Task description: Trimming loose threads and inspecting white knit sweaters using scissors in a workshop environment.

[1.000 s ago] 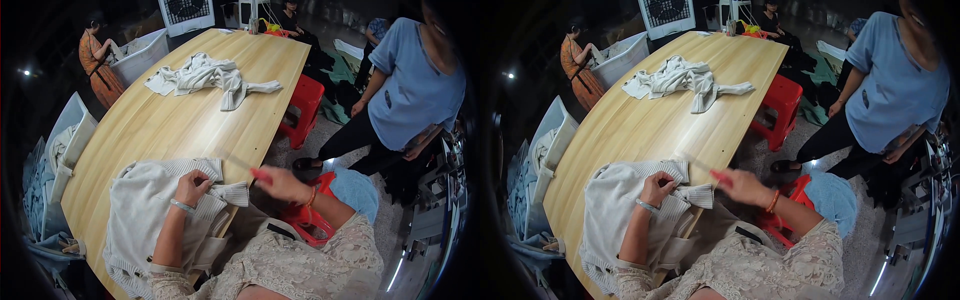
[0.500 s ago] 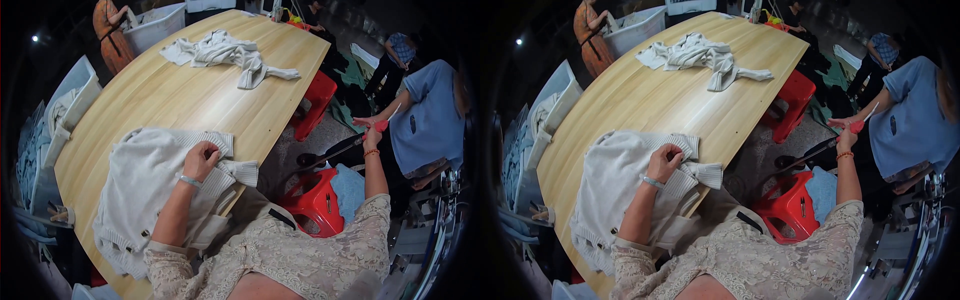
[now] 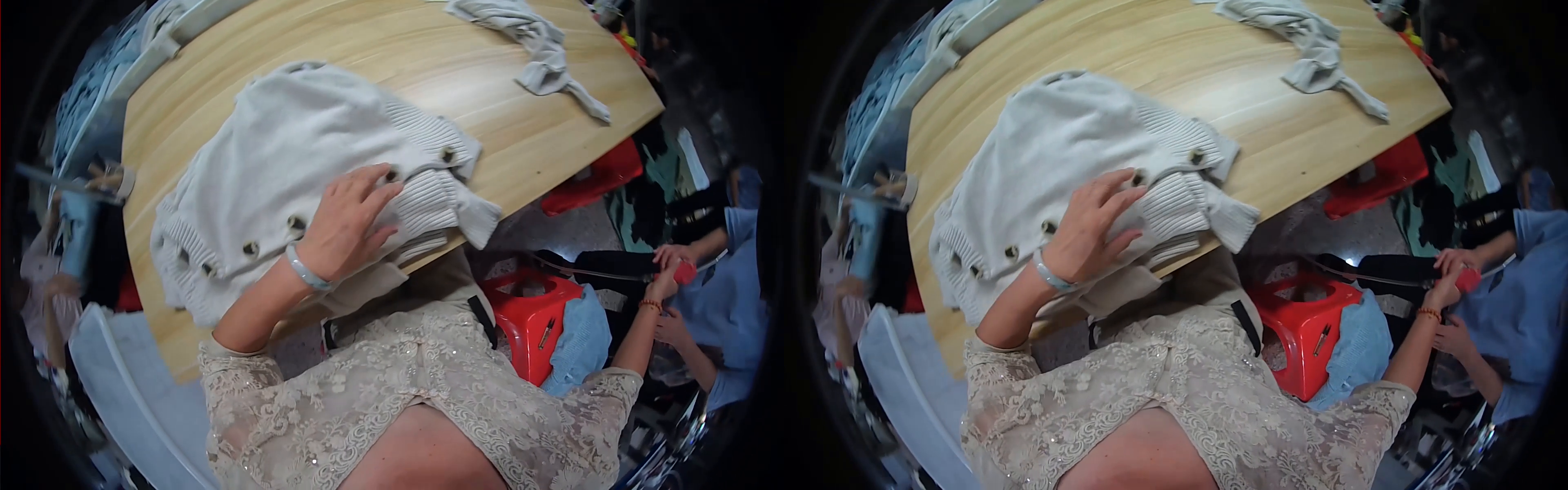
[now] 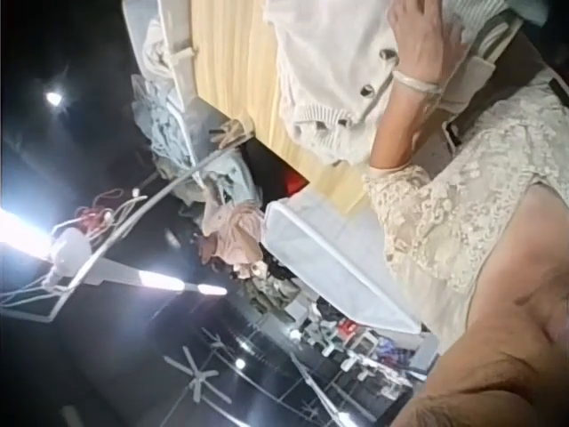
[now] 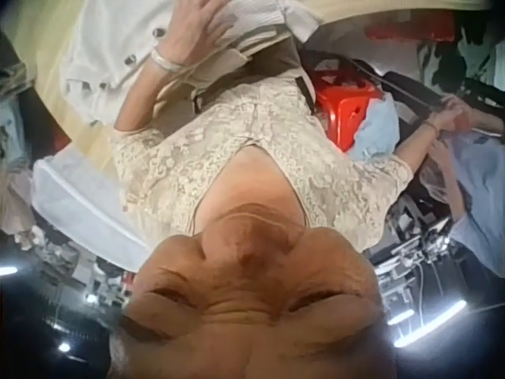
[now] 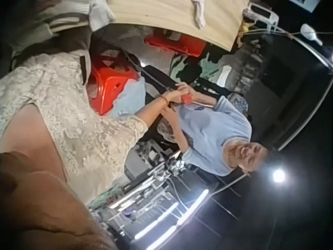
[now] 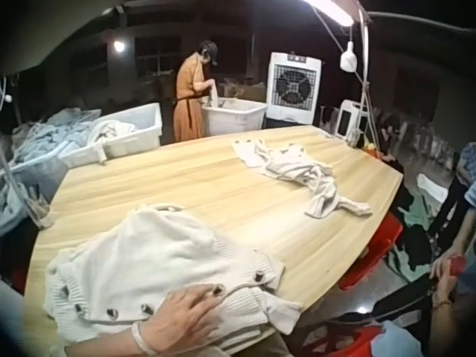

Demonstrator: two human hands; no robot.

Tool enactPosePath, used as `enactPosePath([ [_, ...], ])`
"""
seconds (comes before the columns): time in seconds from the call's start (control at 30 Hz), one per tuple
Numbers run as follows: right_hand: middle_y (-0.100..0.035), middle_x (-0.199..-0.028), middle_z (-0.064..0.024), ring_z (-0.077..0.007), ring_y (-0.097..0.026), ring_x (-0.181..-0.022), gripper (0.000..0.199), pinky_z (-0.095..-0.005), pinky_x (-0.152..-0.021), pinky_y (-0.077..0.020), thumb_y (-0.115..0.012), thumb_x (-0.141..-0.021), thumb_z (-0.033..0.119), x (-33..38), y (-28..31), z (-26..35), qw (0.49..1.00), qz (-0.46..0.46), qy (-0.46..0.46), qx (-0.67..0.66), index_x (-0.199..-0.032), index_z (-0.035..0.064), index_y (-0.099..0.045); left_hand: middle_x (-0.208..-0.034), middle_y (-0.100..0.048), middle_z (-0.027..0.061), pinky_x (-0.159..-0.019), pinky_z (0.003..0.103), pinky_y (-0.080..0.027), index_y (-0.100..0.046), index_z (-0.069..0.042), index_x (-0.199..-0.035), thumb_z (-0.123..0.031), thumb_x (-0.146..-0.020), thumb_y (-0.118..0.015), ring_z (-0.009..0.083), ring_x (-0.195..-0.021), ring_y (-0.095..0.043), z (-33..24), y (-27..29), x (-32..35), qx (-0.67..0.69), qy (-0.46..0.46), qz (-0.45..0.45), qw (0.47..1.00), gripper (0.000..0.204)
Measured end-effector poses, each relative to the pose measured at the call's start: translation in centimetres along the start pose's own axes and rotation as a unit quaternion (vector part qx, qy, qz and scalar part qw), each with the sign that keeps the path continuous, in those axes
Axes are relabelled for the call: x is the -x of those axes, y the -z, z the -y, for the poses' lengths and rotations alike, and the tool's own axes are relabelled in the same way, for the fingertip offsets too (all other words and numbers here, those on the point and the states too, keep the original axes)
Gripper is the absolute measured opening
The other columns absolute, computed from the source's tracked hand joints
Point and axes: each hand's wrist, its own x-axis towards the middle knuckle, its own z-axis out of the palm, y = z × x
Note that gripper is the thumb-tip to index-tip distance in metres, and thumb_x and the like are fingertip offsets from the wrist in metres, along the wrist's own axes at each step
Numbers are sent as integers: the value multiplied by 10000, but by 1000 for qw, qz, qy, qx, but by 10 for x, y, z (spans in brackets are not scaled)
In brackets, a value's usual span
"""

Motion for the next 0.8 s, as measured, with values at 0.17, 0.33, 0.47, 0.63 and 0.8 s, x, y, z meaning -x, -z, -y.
enactPosePath([
  [0.17, -665, -1032, -124, -339, -623, -1010, 463, -470, -934, -462, -594, -900, 517, -16, 95, 184, 978, 54, 108, 170, -1031, 77, -653, -1328, -499, 179, -1019, 452, -381, -561, -77, -1274, -122, -711, -792, 368, -1221, -488, 22, 45, 92, -68, 102, -53, 991, 611],
  [0.33, -670, -1008, -127, -328, -625, -970, 386, -466, -904, -464, -574, -916, 440, -236, -33, 266, 967, -116, 34, 225, -993, 72, -658, -1333, -518, 151, -1047, 455, -355, -570, -68, -1265, -114, -740, -770, 349, -1268, -461, 41, 58, 168, -154, 225, -79, 959, 564],
  [0.47, -670, -1001, -137, -317, -625, -940, 317, -460, -875, -468, -548, -940, 354, -253, -86, 278, 886, -378, -92, 251, -969, 58, -656, -1316, -539, 170, -1050, 460, -375, -600, -46, -1233, -56, -772, -726, 367, -1242, -490, 59, 52, 168, -205, 188, -116, 954, 478],
  [0.63, -669, -993, -150, -304, -626, -903, 250, -451, -840, -474, -515, -969, 247, -234, -55, 249, 485, -794, -315, 187, -940, 41, -654, -1315, -540, 235, -1039, 473, -406, -591, -37, -1290, 22, -852, -519, 414, -1202, -521, 101, 53, 225, -231, 200, -136, 943, 448],
  [0.8, -603, -1195, -118, -144, -628, -852, 439, -279, -721, -525, -707, -857, 139, -417, -116, 312, 721, -638, 73, 261, -1269, 51, -584, -1260, -566, 197, -995, 431, -433, -591, -47, -1296, -4, -874, -513, 372, -1160, -541, 138, 74, 225, -224, 179, -117, 951, 432],
])
